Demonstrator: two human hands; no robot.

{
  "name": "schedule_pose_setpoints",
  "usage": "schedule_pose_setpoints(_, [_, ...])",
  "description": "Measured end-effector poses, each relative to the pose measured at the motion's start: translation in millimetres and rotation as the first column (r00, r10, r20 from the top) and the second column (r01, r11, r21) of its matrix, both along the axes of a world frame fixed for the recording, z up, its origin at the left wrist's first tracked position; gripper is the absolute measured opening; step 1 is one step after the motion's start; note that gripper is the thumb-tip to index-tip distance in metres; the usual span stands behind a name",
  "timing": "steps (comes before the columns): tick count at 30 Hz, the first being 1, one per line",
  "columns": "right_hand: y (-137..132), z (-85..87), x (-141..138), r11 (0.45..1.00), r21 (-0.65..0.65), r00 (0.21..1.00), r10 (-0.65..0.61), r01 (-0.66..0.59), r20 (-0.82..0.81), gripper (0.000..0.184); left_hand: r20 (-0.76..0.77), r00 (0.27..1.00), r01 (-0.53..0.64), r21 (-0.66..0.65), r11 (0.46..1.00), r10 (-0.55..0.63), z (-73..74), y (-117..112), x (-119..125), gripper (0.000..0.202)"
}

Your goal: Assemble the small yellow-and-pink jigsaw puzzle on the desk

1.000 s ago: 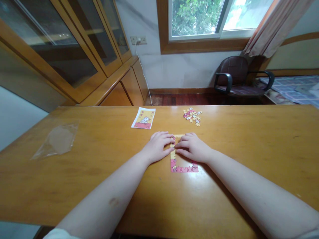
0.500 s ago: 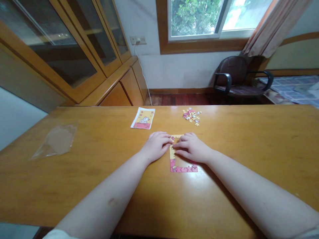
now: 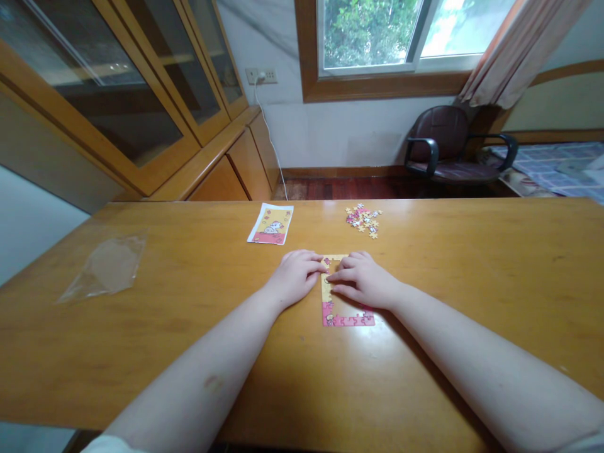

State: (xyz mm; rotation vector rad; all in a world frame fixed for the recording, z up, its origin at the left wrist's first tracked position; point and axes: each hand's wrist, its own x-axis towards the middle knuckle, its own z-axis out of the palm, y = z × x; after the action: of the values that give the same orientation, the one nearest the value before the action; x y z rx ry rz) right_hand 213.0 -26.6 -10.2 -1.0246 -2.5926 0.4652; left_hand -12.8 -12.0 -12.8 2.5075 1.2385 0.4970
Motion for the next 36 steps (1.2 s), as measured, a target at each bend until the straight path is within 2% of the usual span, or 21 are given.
schedule_pose_setpoints(7, [1,3.2,1,1.0,0.011,1.0,-0.025,0.025,-0.002,0.031,-0.017,1.0,0.015,-0.034,0.999,-0.016,3.1,-2,0,0.027])
schedule_pose_setpoints(9, [4,3.6,6,0.997,0.02,0.997,-0.071,0.071,-0.006,0.038,-0.034,0.999,0.033,-0.067,0.997,-0.035,5.1,-5,0,0.042])
schedule_pose_setpoints(11, [6,3.3,12,0.992,0.016,0.992,-0.127,0.127,0.014,0.057,-0.075,0.994,0.069,-0.122,0.99,-0.078,6.4,-7,0,0.067])
schedule_pose_setpoints(14, [7,3.4,21,0.98,-0.072,0.975,-0.177,0.188,0.131,0.1,-0.162,0.975,0.117,-0.205,0.972,-0.152,6.2,-9,1,0.097])
schedule_pose_setpoints(16, [5,5.3,24,0.968,-0.171,0.964,-0.141,0.181,0.225,0.121,-0.213,0.96,0.128,-0.235,0.963,-0.179,5.1,-10,1,0.109])
schedule_pose_setpoints(18, [2,8.8,24,0.954,-0.257,0.956,-0.081,0.156,0.281,0.129,-0.243,0.951,0.13,-0.244,0.961,-0.19,4.0,-10,2,0.116])
schedule_pose_setpoints(22, [-5,15.1,20,0.93,-0.335,0.94,-0.03,0.151,0.339,0.135,-0.258,0.946,0.135,-0.237,0.962,-0.196,3.0,-11,2,0.119])
schedule_pose_setpoints(36, [-4,15.3,16,0.904,-0.384,0.915,-0.019,0.187,0.402,0.14,-0.338,0.907,0.15,-0.297,0.943,-0.251,11.7,-16,5,0.113])
